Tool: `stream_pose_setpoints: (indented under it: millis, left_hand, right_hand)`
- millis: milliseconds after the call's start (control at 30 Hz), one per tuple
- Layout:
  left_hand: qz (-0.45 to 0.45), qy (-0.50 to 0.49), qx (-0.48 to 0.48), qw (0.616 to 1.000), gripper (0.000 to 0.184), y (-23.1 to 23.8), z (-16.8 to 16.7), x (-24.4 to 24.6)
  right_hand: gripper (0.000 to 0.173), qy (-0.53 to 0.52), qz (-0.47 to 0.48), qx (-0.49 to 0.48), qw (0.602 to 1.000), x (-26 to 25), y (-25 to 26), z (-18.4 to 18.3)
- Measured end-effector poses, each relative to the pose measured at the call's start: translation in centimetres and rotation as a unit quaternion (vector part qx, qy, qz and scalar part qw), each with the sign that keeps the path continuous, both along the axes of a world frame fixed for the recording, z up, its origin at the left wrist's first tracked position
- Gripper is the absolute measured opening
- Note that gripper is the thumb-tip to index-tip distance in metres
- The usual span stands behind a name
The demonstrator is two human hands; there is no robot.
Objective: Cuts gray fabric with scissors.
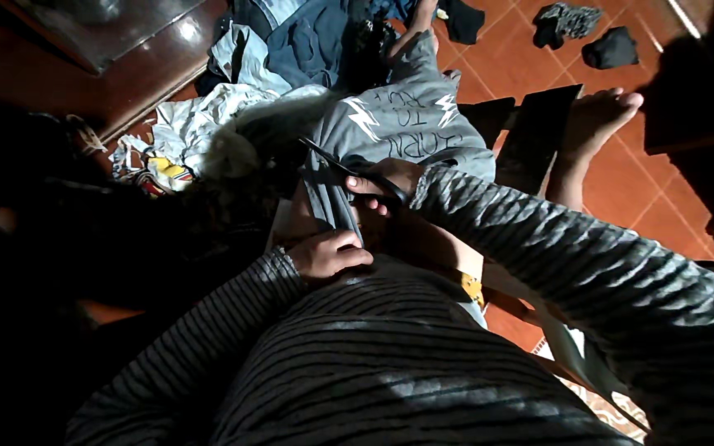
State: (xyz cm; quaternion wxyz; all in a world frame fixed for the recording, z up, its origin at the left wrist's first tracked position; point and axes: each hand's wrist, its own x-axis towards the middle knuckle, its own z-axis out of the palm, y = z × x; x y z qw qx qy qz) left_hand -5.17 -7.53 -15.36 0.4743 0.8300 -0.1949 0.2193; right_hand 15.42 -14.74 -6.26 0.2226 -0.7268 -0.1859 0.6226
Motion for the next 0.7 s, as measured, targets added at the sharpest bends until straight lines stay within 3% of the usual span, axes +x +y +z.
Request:
stream_pose_setpoints:
  millis: [100,200,300,500,700]
  left_hand:
    - [-0.015,0.039,0.015,0.999,0.014,0.1,0.7,-0.1]
    - [-0.026,0.063,0.027,0.997,0.015,0.2,1.1,-0.2]
    - [-0.039,0.066,0.020,0.997,0.013,0.3,1.0,-0.2]
    - [-0.052,0.076,0.025,0.995,0.016,0.4,1.2,-0.1]
    - [-0.062,0.072,0.065,0.993,0.014,0.3,0.8,-0.1]
  right_hand:
    - [0.050,-0.055,0.054,-0.022,0.997,-0.2,1.4,0.9]
    - [0.060,-0.064,0.073,0.017,0.995,1.5,1.1,-2.3]
    - [0.059,-0.066,0.073,0.031,0.995,2.4,0.5,-4.8]
    - [0.055,-0.133,0.119,0.027,0.984,1.1,0.5,-3.1]
    - [0.064,-0.086,0.094,0.047,0.991,1.8,1.0,-5.0]
